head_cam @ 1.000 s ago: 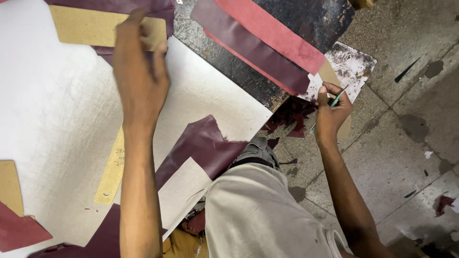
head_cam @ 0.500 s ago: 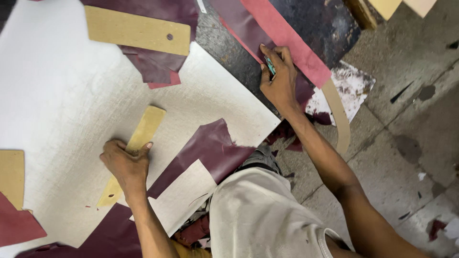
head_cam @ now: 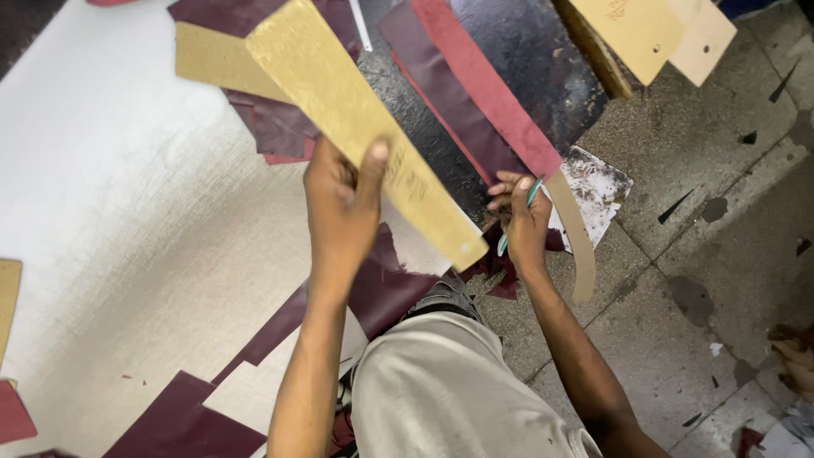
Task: The person lays out a large piece of maroon leather on a work table, places a cardboard pattern on top, and uses a cutting tool to trace and cut the leather along the pattern's edges. The person repeats this process with multiple patterns, cutting out several leather pieces.
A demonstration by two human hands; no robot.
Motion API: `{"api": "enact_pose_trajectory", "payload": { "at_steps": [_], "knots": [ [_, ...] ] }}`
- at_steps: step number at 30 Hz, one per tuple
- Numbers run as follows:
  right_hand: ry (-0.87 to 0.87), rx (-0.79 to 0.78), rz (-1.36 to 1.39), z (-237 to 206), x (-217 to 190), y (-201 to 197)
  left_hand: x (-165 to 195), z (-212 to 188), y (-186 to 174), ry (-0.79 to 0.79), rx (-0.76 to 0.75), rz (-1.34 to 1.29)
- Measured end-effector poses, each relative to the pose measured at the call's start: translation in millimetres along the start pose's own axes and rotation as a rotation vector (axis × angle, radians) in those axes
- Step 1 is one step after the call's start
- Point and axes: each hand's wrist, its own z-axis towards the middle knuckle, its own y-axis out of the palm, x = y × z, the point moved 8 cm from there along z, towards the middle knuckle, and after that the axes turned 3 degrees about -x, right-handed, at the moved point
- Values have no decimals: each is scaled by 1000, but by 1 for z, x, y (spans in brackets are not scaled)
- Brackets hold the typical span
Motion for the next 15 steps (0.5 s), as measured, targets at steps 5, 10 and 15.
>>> {"api": "enact_pose_trajectory", "payload": {
  "at_steps": [5, 10, 15],
  "knots": [
    [-34, -224, -233, -25, -1, 18, -31, -11, -55, -2, 100, 436],
    [-271, -50, -512, -67, -24, 40, -67, -143, -140, -91, 253, 1046],
    [-159, -480, -844, -108, -4, 129, -105, -214, -138, -135, 172, 1023]
  ]
}}
